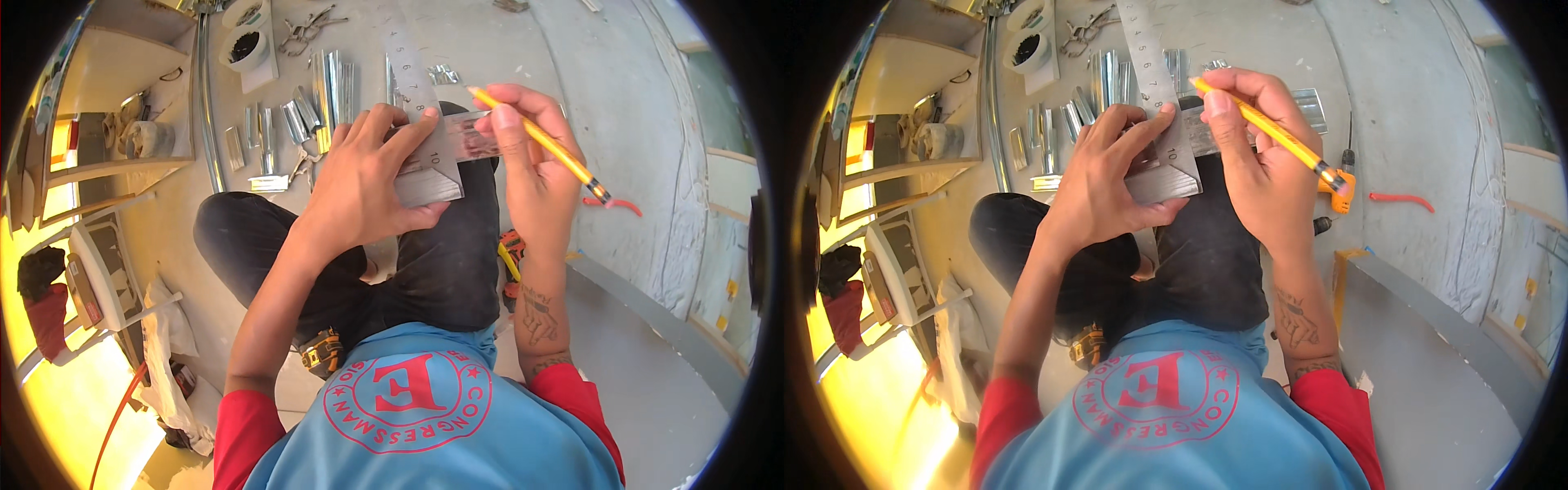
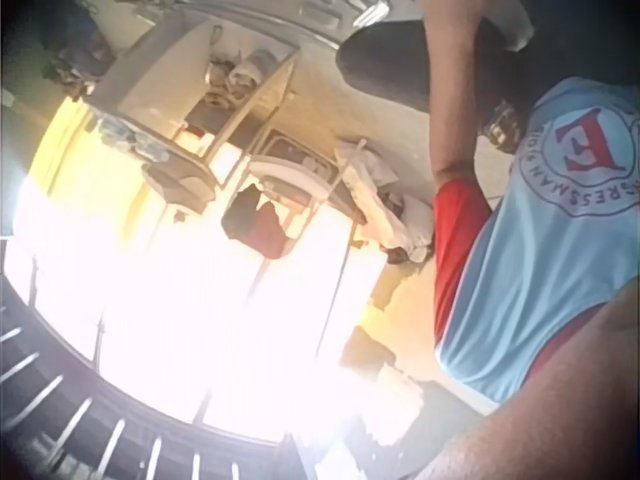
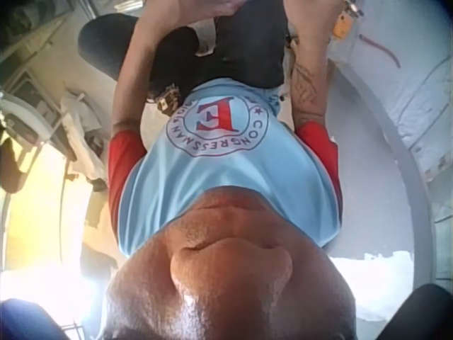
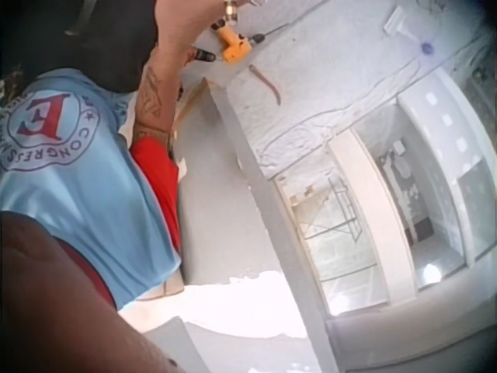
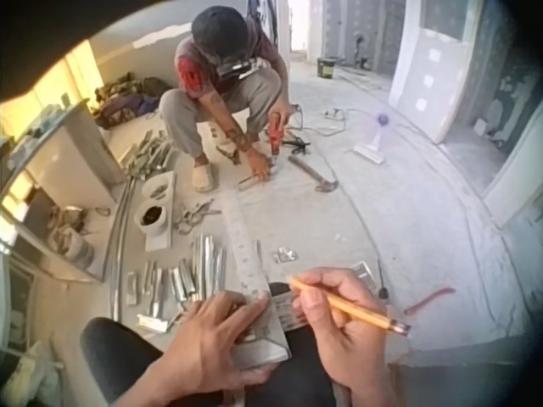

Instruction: The person is measuring a metal stud with a tape measure and pencil, then cutting it with metal snips.

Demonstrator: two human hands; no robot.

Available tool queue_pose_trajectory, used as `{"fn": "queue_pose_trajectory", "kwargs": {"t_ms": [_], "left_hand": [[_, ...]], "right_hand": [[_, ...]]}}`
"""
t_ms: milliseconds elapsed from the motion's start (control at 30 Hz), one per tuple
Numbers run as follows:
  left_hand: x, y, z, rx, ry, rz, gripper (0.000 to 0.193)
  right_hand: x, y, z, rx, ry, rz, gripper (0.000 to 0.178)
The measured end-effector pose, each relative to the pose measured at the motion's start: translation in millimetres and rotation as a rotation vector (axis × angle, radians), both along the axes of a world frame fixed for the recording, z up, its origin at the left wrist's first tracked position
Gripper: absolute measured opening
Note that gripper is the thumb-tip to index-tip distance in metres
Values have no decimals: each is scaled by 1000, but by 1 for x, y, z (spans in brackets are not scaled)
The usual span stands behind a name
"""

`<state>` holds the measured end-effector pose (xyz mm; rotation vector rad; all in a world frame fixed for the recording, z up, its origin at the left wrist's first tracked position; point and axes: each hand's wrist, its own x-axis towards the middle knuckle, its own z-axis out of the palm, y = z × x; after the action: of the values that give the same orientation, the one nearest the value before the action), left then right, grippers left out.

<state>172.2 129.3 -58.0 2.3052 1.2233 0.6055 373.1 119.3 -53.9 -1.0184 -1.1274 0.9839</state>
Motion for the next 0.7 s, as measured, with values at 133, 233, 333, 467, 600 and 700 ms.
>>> {"fn": "queue_pose_trajectory", "kwargs": {"t_ms": [133, 233, 333, 467, 600, 700], "left_hand": [[0, 1, -2, -4, -17, 11, 93], [0, 1, -3, 42, 7, 3, 93], [0, 3, -5, 84, 5, -11, 93], [-6, 0, -4, 43, 1, -38, 93], [-11, -11, -8, 66, 31, -53, 96], [-9, -14, -8, 87, 39, -41, 96]], "right_hand": [[0, 0, -10, -101, -153, 4, 19], [1, -3, -17, -61, -199, -4, 20], [-1, -6, -19, -45, -151, -13, 20], [-1, -16, -16, -24, -125, -7, 21], [0, -31, -16, -33, -103, -12, 18], [-3, -32, -27, -16, -111, -28, 19]]}}
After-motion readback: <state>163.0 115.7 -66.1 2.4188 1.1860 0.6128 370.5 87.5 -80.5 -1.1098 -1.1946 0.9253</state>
